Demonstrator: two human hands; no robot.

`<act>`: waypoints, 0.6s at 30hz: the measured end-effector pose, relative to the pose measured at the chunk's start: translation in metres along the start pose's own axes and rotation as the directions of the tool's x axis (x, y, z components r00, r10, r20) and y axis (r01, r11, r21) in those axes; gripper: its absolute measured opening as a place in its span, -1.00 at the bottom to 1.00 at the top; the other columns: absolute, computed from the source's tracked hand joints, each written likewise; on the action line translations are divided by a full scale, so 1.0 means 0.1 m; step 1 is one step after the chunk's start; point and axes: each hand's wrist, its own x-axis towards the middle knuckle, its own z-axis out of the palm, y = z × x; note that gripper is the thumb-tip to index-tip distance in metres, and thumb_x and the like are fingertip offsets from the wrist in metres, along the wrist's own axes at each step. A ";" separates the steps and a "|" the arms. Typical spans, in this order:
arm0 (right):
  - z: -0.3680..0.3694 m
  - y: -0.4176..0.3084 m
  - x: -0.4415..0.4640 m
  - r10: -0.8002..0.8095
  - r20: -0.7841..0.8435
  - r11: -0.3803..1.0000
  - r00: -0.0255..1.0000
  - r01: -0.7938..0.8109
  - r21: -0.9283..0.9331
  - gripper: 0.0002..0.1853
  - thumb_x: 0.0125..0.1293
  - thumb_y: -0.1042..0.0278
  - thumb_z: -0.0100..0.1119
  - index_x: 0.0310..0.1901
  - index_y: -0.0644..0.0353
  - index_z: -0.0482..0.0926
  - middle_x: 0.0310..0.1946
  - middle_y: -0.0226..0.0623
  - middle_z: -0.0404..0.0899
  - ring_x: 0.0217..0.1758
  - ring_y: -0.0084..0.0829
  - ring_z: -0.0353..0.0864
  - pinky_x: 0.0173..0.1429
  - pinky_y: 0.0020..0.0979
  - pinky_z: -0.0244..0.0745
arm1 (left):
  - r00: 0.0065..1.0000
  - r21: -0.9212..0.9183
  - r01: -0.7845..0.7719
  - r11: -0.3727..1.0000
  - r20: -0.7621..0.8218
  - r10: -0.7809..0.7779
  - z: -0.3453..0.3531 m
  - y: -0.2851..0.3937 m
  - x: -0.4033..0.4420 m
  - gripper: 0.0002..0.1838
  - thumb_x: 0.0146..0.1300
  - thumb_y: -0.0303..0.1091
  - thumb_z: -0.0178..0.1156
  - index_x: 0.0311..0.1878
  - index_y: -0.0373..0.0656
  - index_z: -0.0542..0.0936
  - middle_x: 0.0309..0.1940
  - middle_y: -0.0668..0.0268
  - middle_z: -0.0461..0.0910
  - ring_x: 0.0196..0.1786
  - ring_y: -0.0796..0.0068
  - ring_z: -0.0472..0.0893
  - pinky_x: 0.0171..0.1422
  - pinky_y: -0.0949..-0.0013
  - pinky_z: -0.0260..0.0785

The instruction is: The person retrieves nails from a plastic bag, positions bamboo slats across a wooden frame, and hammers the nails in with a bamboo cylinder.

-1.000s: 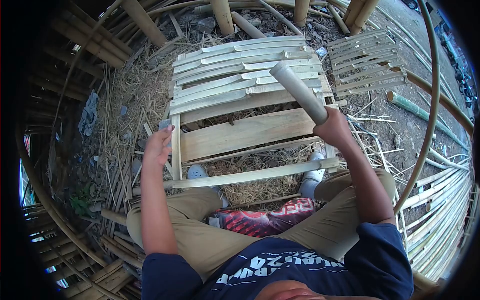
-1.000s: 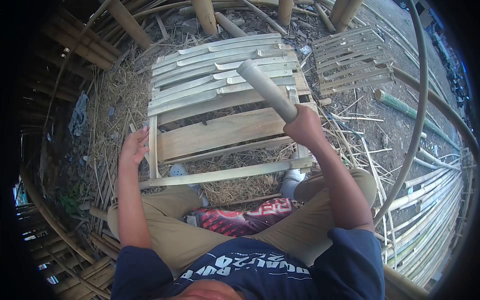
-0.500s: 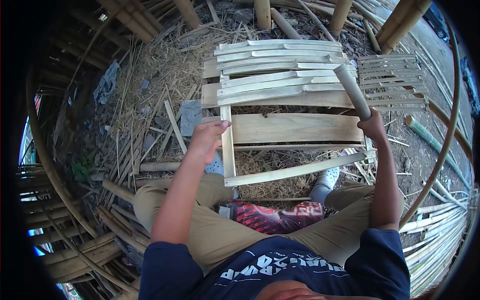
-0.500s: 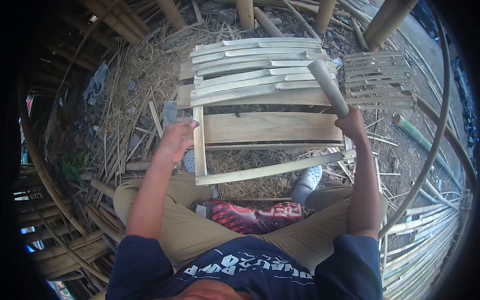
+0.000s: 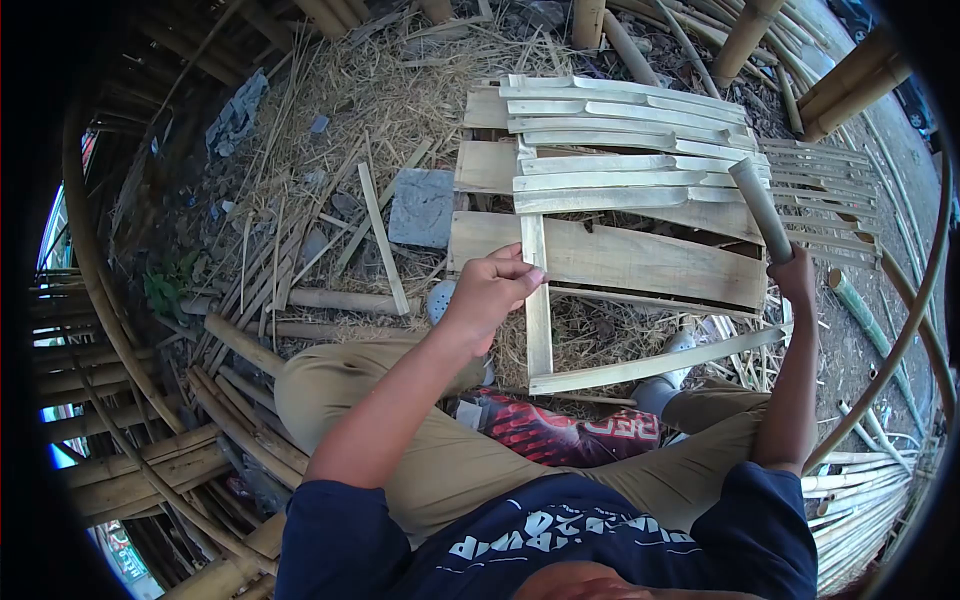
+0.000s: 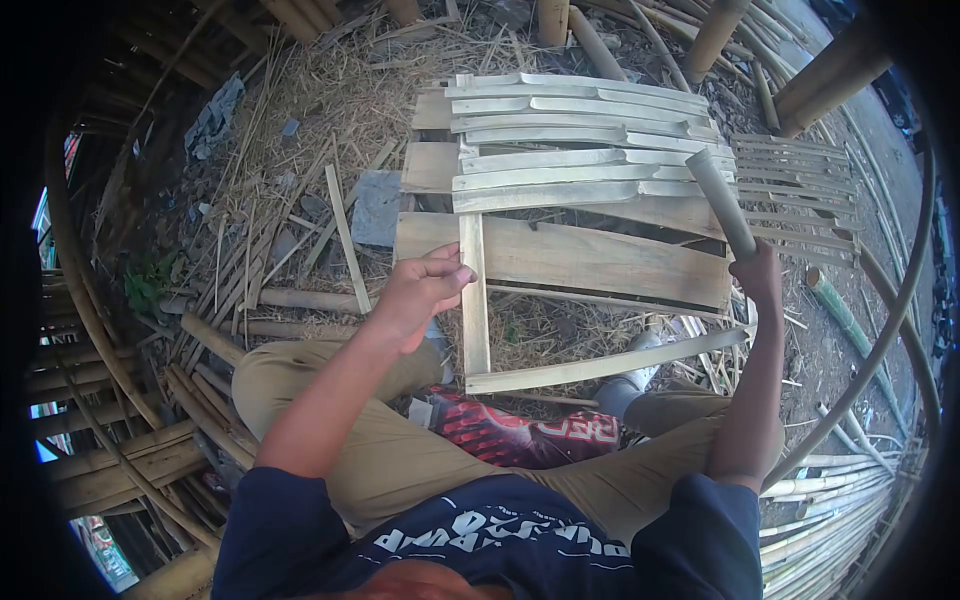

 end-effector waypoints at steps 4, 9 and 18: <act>0.01 -0.01 0.12 0.097 0.032 0.995 0.995 -0.097 0.002 -0.39 -0.08 0.37 0.38 0.12 0.38 0.66 -0.28 0.00 0.76 -0.32 -0.21 0.80 -0.21 -0.16 0.64 | 0.999 0.180 -0.045 0.983 -0.010 0.047 0.04 -0.02 0.00 -0.70 0.36 -0.32 0.40 0.01 -0.38 0.79 0.64 -0.12 0.18 0.63 0.04 0.30 0.58 0.12 0.22; 0.04 0.09 0.20 0.104 0.014 0.994 0.994 -0.104 -0.025 -0.40 -0.10 0.31 0.39 0.06 0.39 0.67 -0.30 0.01 0.76 -0.33 -0.15 0.78 -0.15 -0.13 0.64 | 0.997 0.182 -0.071 0.981 -0.015 0.075 -0.01 -0.09 0.09 -0.70 0.32 -0.31 0.44 -0.03 -0.36 0.80 0.57 -0.15 0.31 0.51 0.03 0.47 0.49 0.19 0.34; -0.17 -0.69 -0.24 -0.026 -0.091 1.000 0.996 0.025 -0.009 -0.47 -0.03 0.22 0.41 -0.03 0.40 0.69 -0.27 0.11 0.74 -0.16 -0.04 0.78 0.00 -0.08 0.59 | 0.972 0.523 -0.203 0.828 0.008 0.233 0.03 -0.14 0.11 -0.75 0.19 -0.24 0.51 -0.14 -0.18 0.86 0.12 -0.02 0.72 0.15 0.13 0.74 0.25 0.24 0.54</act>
